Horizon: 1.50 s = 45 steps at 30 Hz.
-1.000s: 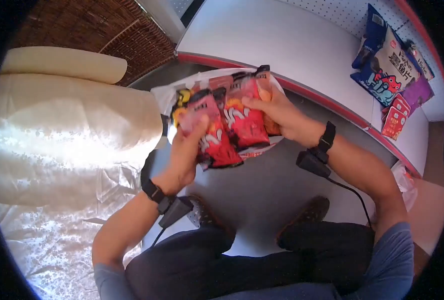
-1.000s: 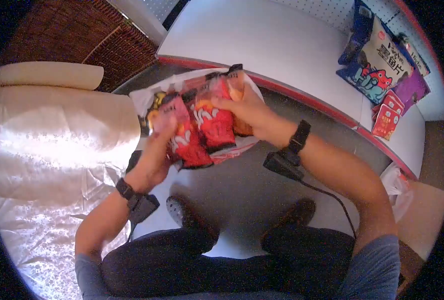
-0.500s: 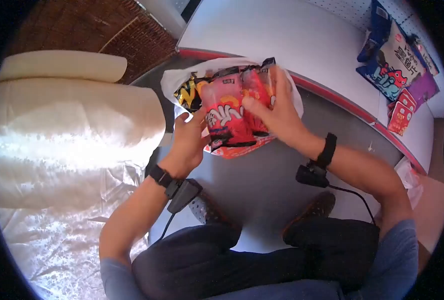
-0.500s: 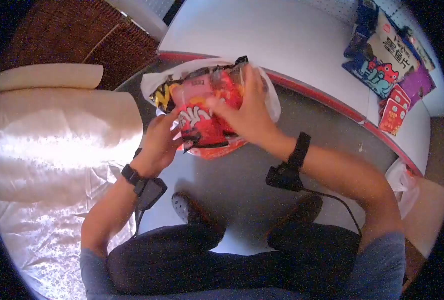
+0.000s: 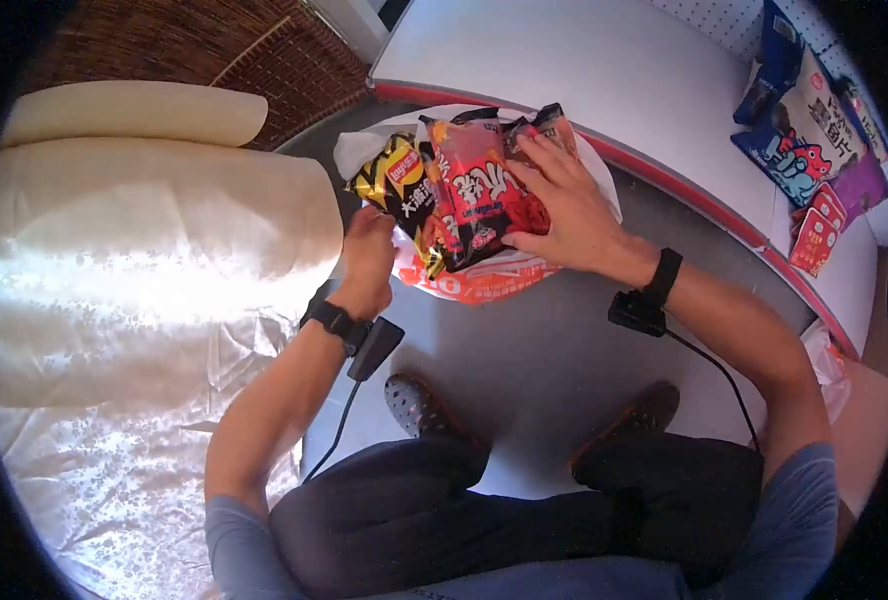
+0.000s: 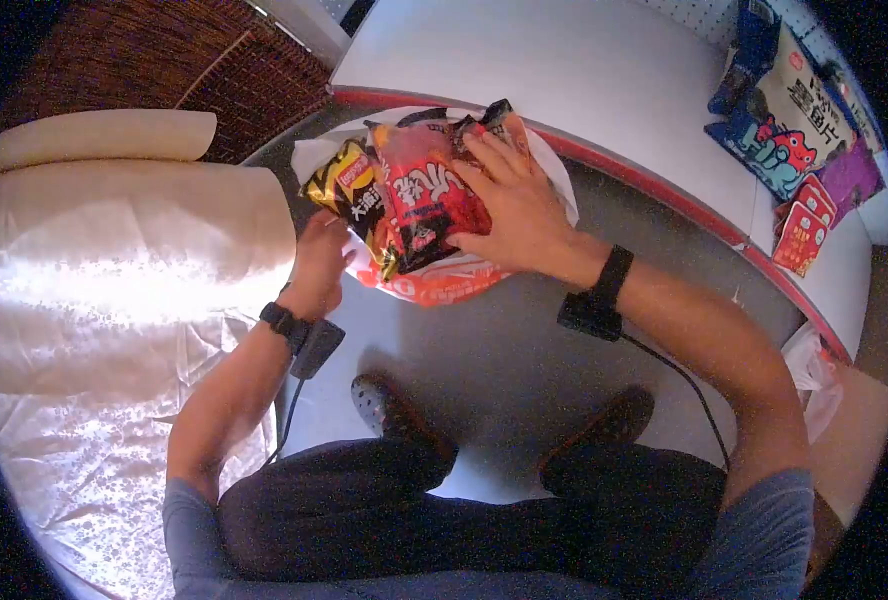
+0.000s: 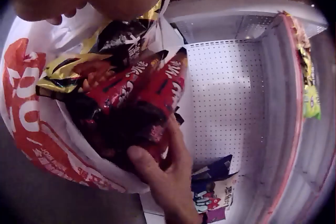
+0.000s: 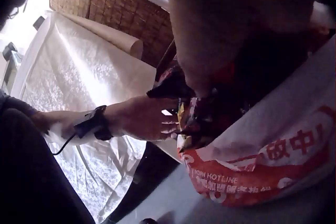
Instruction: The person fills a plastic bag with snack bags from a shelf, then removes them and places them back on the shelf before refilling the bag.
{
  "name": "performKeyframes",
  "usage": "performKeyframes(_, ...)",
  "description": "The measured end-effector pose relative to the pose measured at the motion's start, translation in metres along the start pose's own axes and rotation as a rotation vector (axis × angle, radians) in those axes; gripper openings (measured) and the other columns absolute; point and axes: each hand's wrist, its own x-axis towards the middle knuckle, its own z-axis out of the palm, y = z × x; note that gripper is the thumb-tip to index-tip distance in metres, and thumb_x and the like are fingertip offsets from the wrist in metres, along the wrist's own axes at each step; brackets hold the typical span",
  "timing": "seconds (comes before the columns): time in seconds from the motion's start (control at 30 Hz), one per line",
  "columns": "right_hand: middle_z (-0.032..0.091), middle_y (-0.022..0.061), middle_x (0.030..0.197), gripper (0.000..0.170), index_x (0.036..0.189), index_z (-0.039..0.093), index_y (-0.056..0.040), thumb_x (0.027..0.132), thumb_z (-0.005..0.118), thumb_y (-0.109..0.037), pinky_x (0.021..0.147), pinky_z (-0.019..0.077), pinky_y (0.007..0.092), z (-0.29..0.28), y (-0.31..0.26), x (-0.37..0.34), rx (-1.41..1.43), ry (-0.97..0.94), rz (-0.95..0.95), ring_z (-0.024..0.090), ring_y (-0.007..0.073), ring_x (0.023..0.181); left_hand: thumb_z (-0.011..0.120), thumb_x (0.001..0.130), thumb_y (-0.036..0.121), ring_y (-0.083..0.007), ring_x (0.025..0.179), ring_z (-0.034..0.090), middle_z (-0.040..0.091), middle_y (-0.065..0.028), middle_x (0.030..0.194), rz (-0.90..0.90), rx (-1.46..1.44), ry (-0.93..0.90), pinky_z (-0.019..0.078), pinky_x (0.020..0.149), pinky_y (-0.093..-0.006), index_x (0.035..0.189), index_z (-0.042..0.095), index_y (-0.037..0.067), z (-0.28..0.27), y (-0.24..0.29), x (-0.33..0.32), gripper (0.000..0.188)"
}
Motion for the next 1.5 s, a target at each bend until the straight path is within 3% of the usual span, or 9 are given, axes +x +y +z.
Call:
performKeyframes(0.27,0.03,0.0242,0.168,0.113,0.163,0.033,-0.0053,0.077,0.086,-0.056,0.126,0.0141,0.0655,0.006,-0.012,-0.003,-0.006,0.045,0.008,0.023,0.0424,0.158,0.06,0.098,0.003,-0.0165,0.113,0.063,0.065,-0.0026,0.118,-0.085,-0.127,-0.252,0.0517,0.097,-0.038,0.148,0.042,0.018,0.018,0.019,0.006,0.055)
performKeyframes(0.3,0.03,0.0242,0.168,0.113,0.163,0.033,-0.0053,0.077,0.086,-0.056,0.126,0.0141,0.0655,0.004,-0.015,-0.004,-0.006,0.046,0.008,0.023,0.0424,0.158,0.069,0.09,-0.001,-0.0223,0.118,0.062,0.049,-0.0117,0.145,-0.093,-0.132,-0.263,0.055,0.099,-0.0421,0.153,0.035,0.016,0.017,0.021,0.007,0.073)
performKeyframes(0.53,0.021,0.023,0.172,0.137,0.166,0.027,-0.0059,0.062,0.088,-0.072,0.125,0.0064,0.0704,0.01,-0.024,-0.012,-0.044,0.05,-0.092,0.022,0.0435,0.159,0.075,0.09,0.01,-0.0192,0.107,0.063,0.063,-0.0093,0.125,-0.195,0.156,-0.314,0.0547,0.087,-0.0357,0.161,0.031,0.022,0.02,0.034,0.008,0.084)
performKeyframes(0.93,0.028,0.0166,0.17,0.11,0.156,0.046,-0.0226,0.061,0.097,-0.041,0.121,0.0221,0.0748,0.008,-0.026,-0.004,-0.321,-0.028,-0.422,0.029,0.0448,0.154,0.058,0.102,0.014,-0.023,0.093,0.068,0.066,-0.0083,0.113,-0.333,0.113,-0.381,0.0624,0.08,-0.0378,0.137,0.052,0.01,0.016,-0.002,0.027,0.036)
performKeyframes(1.03,0.027,0.0177,0.171,0.107,0.163,0.039,-0.0214,0.071,0.093,-0.038,0.124,0.0238,0.067,0.009,-0.017,0.007,-0.152,-0.031,-0.166,0.03,0.0438,0.154,0.055,0.098,0.003,-0.0209,0.086,0.07,0.068,-0.0106,0.108,-0.083,0.341,-0.332,0.0637,0.073,-0.0359,0.131,0.057,0.004,0.014,-0.009,0.017,0.032)
performKeyframes(1.2,0.032,0.0163,0.168,0.1,0.158,0.045,-0.0216,0.072,0.09,-0.046,0.124,0.0212,0.0694,0.008,-0.018,0.006,-0.177,0.038,-0.291,0.031,0.042,0.153,0.058,0.092,0.001,-0.029,0.08,0.076,0.071,-0.0177,0.108,0.121,0.349,-0.196,0.0596,0.07,-0.0406,0.135,0.053,-0.001,0.025,-0.018,0.027,0.043)
performKeyframes(1.3,0.036,0.0072,0.166,0.083,0.153,0.05,-0.0256,0.08,0.083,-0.048,0.126,0.0191,0.0697,0.02,-0.021,0.005,-0.235,0.128,-0.542,0.033,0.0365,0.153,0.055,0.09,-0.005,-0.0439,0.118,0.065,0.066,-0.0246,0.124,0.699,0.584,-0.009,0.0544,0.097,-0.0471,0.148,0.044,0.005,0.037,-0.019,0.041,0.061)
performKeyframes(1.4,0.041,-0.0026,0.164,0.055,0.14,0.059,-0.029,0.088,0.074,-0.04,0.126,0.0203,0.0702,0.03,-0.024,0.006,-0.26,0.147,-0.607,0.035,0.0288,0.153,0.053,0.089,-0.007,-0.0469,0.132,0.055,0.061,-0.0278,0.133,0.947,0.586,-0.007,0.0483,0.107,-0.0485,0.151,0.042,0.005,0.042,-0.002,0.033,0.064)
performKeyframes(1.5,0.044,-0.0009,0.162,0.04,0.124,0.069,-0.0261,0.084,0.074,-0.032,0.125,0.0238,0.0695,0.022,-0.022,0.012,-0.442,0.094,-0.569,0.035,0.0297,0.154,0.054,0.095,0.001,-0.0489,0.126,0.06,0.064,-0.0265,0.131,0.767,0.617,-0.157,0.0499,0.107,-0.0486,0.147,0.046,0.002,0.036,-0.003,0.046,0.053)
